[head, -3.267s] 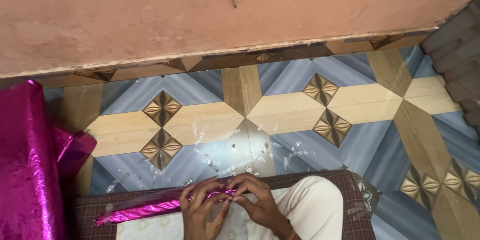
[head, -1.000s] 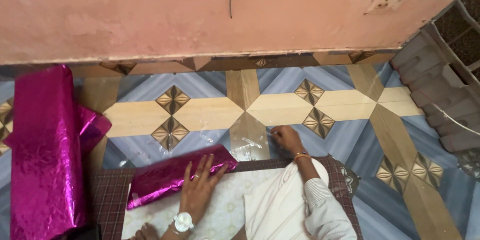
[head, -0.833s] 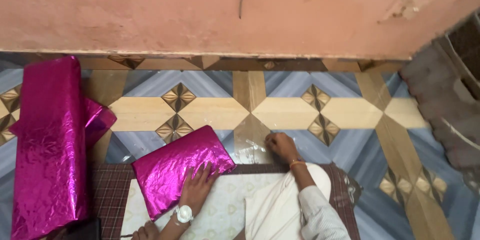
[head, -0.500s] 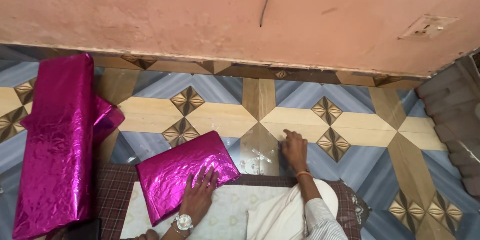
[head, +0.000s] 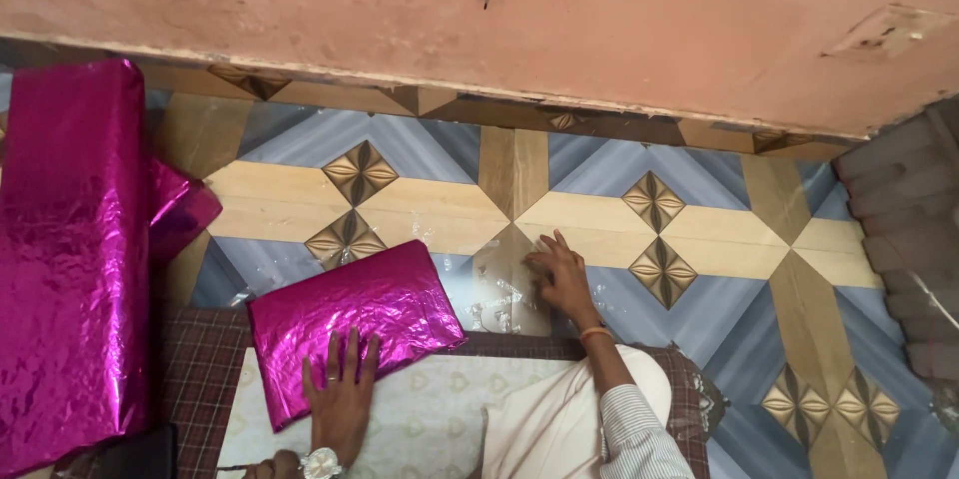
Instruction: The person wraps a rectangular item with shiny pink wrapping paper while sitting on the floor. They fold the paper edges, smooth the surface, and secure the folds with clear tape, completing the wrapping process.
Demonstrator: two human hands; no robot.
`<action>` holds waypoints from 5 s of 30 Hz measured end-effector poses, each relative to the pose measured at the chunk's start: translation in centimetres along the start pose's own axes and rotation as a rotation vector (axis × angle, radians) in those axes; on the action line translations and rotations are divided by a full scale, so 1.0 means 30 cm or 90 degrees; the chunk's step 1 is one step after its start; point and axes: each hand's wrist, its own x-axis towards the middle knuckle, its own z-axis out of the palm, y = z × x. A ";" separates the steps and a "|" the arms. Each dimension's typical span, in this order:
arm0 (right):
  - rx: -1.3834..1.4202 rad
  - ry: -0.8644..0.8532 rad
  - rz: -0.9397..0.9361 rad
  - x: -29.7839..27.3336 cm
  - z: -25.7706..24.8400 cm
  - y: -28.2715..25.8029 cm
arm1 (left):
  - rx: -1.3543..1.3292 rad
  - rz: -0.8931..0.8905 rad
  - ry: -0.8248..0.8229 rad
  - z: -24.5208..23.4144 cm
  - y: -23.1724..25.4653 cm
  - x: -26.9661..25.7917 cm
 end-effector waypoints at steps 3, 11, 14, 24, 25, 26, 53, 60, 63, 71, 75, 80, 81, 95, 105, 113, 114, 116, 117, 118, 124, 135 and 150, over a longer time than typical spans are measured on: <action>-0.020 0.043 0.036 0.010 0.004 0.020 | -0.051 -0.012 0.114 0.033 -0.031 -0.031; -0.059 0.152 0.132 0.050 0.043 0.132 | -0.108 -0.015 0.179 0.108 -0.046 -0.030; -0.105 0.106 0.102 0.047 0.057 0.141 | -0.025 0.002 0.103 0.122 -0.038 -0.072; -0.034 0.109 0.065 0.100 0.047 0.036 | -0.196 -0.184 0.247 0.028 -0.144 -0.102; -0.024 0.173 0.035 0.079 0.023 0.007 | -0.222 -0.201 0.267 0.019 -0.177 -0.102; -0.013 0.237 0.000 0.078 -0.004 -0.033 | -0.249 -0.223 0.293 0.013 -0.207 -0.098; 0.075 0.175 0.067 -0.267 0.203 -0.695 | -0.326 -0.429 0.019 0.236 -0.283 -0.112; 0.181 0.108 0.065 -0.291 0.265 -0.716 | -0.527 -0.408 0.193 0.249 -0.310 -0.096; 0.289 0.090 0.090 -0.298 0.240 -0.733 | -0.646 -0.388 0.284 0.197 -0.324 -0.102; 0.302 0.293 -0.090 -0.298 0.035 -0.813 | -0.618 -0.234 0.445 -0.135 -0.367 -0.144; 0.343 0.397 -0.082 -0.312 -0.050 -0.872 | -0.847 -0.282 0.522 -0.265 -0.316 -0.179; 0.403 0.471 -0.110 -0.357 -0.068 -0.925 | -0.612 -0.371 0.602 -0.295 -0.301 -0.203; 0.410 0.476 -0.111 -0.367 -0.059 -0.931 | -0.660 -0.396 0.583 -0.290 -0.299 -0.203; 0.549 0.091 -0.287 -0.469 0.120 -0.899 | -0.393 0.080 0.201 -0.376 -0.139 -0.234; 0.740 -0.095 -0.154 -0.528 0.191 -0.856 | -0.205 0.495 0.294 -0.324 -0.073 -0.085; 0.973 -0.214 -0.039 -0.502 0.099 -0.940 | -0.169 0.430 0.025 -0.187 -0.089 -0.071; 0.980 -0.229 -0.032 -0.492 0.081 -0.943 | -0.154 0.423 0.064 -0.184 -0.096 -0.065; 0.771 -0.162 -0.173 -0.467 0.053 -0.936 | -0.226 0.479 0.206 -0.205 -0.128 -0.054; 0.665 -0.129 -0.238 -0.454 0.047 -0.928 | -0.262 0.504 0.275 -0.226 -0.147 -0.043; 0.606 -0.146 -0.247 -0.442 0.052 -0.919 | -0.260 0.483 0.306 -0.250 -0.172 -0.036; 0.649 -0.259 0.047 -0.406 0.186 -0.869 | -0.271 0.451 0.443 -0.384 -0.217 -0.037; 0.369 -0.020 -0.113 -0.355 0.234 -0.751 | -0.131 0.524 0.496 -0.279 -0.019 -0.147; 0.446 0.002 -0.247 -0.363 0.271 -0.718 | -0.271 0.366 0.387 -0.384 -0.025 -0.137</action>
